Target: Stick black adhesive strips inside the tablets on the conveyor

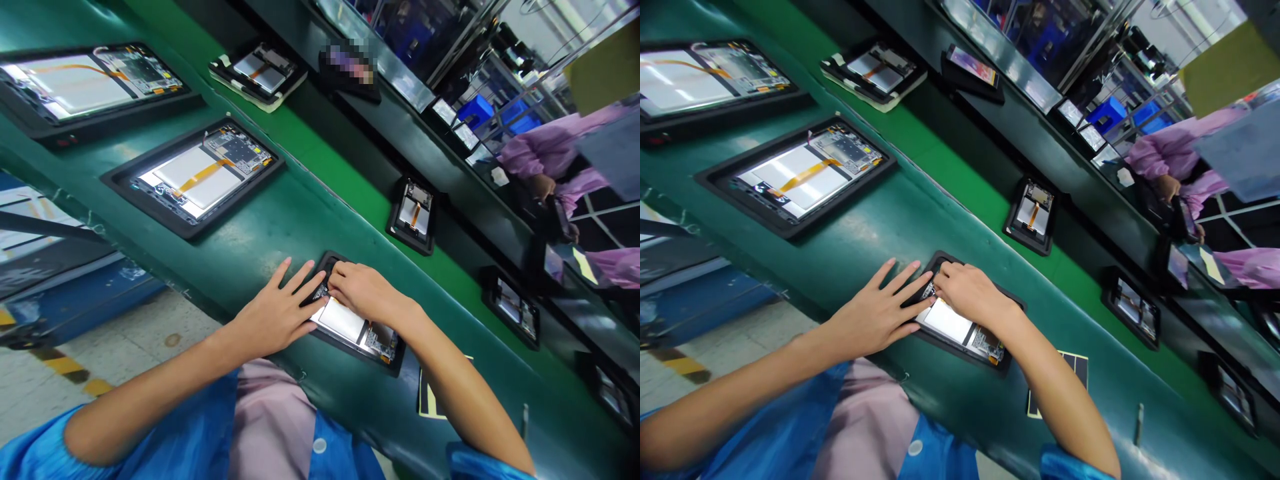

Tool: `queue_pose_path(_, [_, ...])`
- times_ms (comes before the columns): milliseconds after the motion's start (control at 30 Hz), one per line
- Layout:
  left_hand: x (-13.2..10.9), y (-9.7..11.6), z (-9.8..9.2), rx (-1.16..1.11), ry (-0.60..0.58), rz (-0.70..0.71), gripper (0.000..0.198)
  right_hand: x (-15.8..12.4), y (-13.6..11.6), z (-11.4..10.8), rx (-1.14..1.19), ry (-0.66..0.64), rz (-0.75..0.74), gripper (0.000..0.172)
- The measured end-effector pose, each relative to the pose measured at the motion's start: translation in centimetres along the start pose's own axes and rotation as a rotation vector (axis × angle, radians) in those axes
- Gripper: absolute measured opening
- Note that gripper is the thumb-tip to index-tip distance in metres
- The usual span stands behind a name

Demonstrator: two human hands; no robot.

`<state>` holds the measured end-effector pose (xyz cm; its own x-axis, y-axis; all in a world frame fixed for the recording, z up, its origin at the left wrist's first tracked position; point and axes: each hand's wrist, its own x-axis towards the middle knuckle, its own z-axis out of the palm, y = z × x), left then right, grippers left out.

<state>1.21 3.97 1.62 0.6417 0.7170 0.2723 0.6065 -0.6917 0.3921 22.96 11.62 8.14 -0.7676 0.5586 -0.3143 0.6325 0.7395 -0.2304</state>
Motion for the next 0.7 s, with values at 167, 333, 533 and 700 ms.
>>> queue_pose_path(167, [0.4,-0.2,-0.6,0.030,-0.040,0.036,0.046,-1.4,0.4,-0.4,0.017,0.172,0.148,0.019])
queue_pose_path(333, [1.0,-0.3,-0.6,0.054,-0.036,0.059,0.047,-4.7,0.1,0.8,0.092,0.370,0.237,0.023])
queue_pose_path(533, [1.3,-1.4,0.1,0.091,-0.036,0.048,0.046,-9.9,-2.2,5.1,0.103,0.513,0.233,0.020])
queue_pose_path(700, [0.5,-2.4,1.1,0.133,0.007,0.045,0.046,-14.3,-4.7,9.0,0.078,0.598,0.260,0.024])
